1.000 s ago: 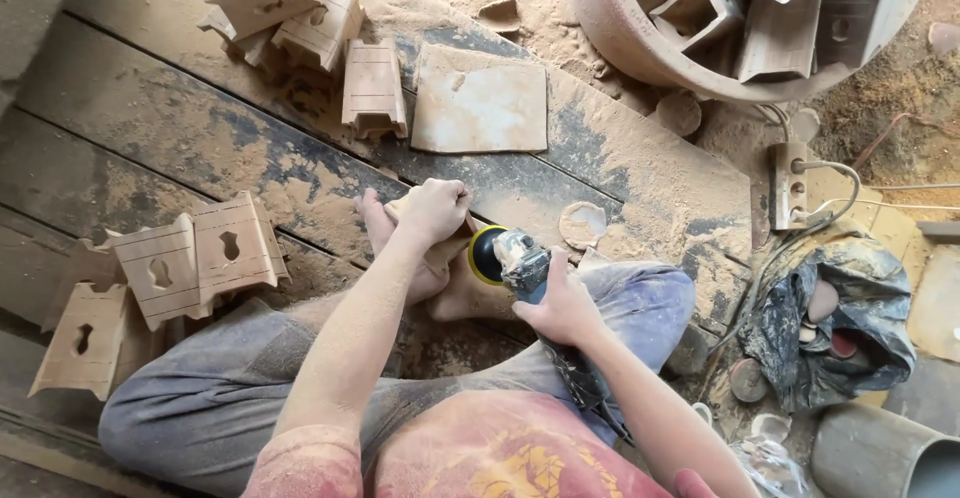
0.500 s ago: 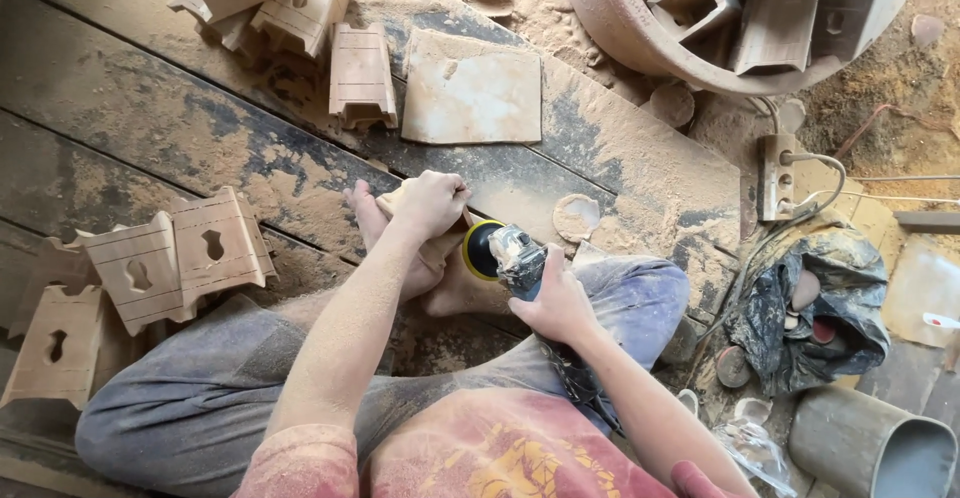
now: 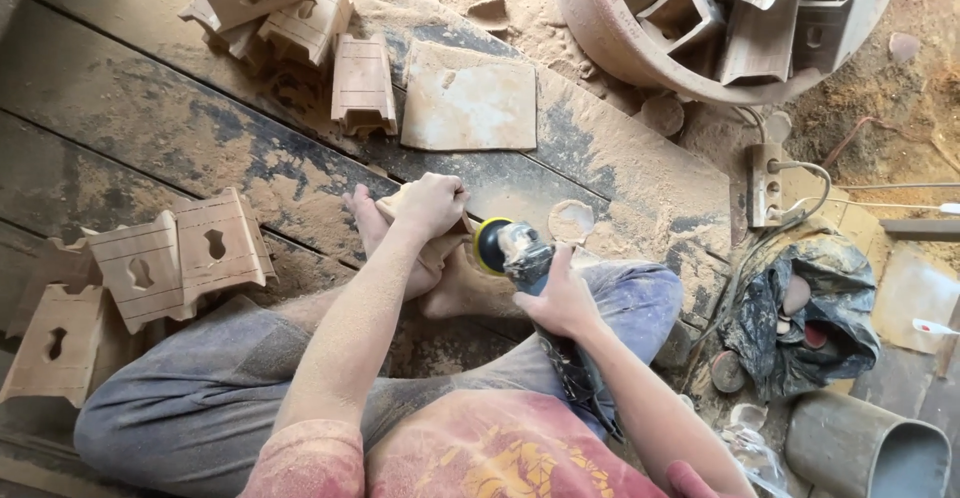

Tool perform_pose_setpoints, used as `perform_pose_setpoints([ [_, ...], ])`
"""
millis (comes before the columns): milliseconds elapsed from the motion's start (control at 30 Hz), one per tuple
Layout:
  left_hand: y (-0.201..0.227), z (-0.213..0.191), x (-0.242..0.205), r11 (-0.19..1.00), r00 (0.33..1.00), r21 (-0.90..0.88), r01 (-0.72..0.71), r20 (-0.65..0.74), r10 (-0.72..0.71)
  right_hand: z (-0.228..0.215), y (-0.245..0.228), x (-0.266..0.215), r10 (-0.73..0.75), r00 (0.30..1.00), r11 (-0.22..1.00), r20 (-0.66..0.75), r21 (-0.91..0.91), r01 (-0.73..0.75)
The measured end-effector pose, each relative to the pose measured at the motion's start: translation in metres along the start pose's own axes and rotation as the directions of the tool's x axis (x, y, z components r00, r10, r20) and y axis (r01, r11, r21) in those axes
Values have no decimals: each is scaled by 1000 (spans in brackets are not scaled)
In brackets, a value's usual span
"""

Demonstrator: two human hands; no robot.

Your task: The person is using a handheld power sander to smooth the surfaces of small, decorative wooden components while sitting on the floor.

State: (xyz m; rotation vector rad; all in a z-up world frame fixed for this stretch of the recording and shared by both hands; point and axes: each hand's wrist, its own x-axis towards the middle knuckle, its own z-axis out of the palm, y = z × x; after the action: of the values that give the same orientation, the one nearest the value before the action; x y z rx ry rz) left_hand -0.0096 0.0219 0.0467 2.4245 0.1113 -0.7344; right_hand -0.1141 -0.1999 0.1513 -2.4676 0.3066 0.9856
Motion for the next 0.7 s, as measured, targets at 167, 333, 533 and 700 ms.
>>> perform_pose_setpoints([
  [167, -6, 5, 9, 1000, 1000, -19, 10, 1, -10, 8, -6, 7, -12, 999, 997, 42, -71, 15],
  [333, -1, 2, 4, 1000, 1000, -9, -18, 14, 18, 12, 2, 9, 24, 999, 997, 32, -77, -22],
  [533, -5, 16, 12, 1000, 1000, -17, -13, -2, 13, 13, 2, 9, 27, 999, 998, 45, -66, -24],
  [700, -15, 35, 19, 983, 989, -115, -144, -63, 138, 10, 11, 18, 23, 1000, 997, 11, -71, -22],
])
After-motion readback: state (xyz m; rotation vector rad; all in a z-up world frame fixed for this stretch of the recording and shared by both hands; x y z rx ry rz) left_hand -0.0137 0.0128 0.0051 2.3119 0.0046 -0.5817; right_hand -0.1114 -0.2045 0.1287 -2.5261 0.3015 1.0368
